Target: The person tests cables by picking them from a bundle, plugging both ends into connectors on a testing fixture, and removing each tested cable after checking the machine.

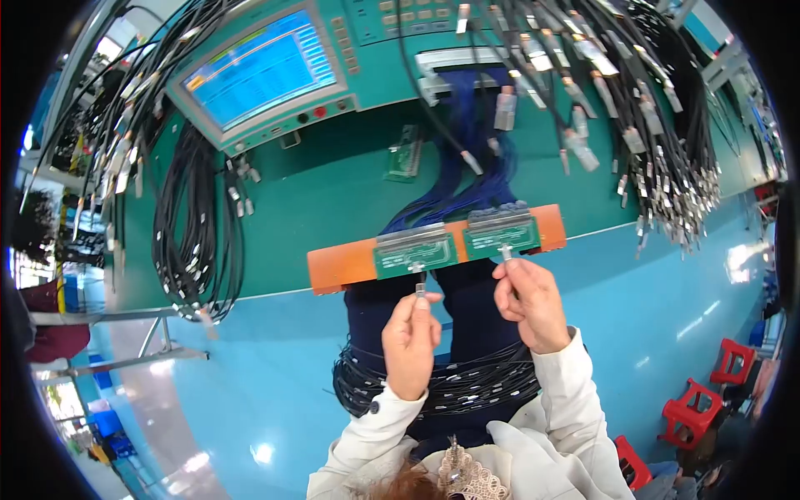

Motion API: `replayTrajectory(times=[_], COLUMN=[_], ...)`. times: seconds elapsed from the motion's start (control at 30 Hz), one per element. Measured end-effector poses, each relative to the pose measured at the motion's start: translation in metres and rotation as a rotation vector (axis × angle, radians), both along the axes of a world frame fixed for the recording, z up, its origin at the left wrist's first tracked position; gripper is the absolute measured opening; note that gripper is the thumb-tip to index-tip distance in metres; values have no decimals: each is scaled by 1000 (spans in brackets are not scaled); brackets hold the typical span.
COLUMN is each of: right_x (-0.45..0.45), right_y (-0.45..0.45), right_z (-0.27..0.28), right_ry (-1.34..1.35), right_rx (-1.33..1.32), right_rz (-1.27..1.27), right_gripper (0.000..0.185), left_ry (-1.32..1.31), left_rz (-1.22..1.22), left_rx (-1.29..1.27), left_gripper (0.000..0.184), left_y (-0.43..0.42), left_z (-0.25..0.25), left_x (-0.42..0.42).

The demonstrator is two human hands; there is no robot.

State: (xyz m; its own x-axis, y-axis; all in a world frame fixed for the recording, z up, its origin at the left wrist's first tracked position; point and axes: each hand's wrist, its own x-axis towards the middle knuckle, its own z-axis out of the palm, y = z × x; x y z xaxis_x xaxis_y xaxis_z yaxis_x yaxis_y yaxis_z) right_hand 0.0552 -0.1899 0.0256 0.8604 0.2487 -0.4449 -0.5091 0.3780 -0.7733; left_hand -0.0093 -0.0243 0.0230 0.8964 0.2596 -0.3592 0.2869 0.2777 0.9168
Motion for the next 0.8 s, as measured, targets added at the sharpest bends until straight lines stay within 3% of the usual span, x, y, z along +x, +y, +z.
replayTrajectory(times=[0.8], right_x=[1], right_y=[9], right_z=[-1], right_ry=[-24], right_rx=[-56], right_rz=[-48], right_gripper=[24], left_ry=[-14], left_rz=[50], left_rx=[-184], left_gripper=[22], left_y=[2], left_z=[-11], left_x=[12])
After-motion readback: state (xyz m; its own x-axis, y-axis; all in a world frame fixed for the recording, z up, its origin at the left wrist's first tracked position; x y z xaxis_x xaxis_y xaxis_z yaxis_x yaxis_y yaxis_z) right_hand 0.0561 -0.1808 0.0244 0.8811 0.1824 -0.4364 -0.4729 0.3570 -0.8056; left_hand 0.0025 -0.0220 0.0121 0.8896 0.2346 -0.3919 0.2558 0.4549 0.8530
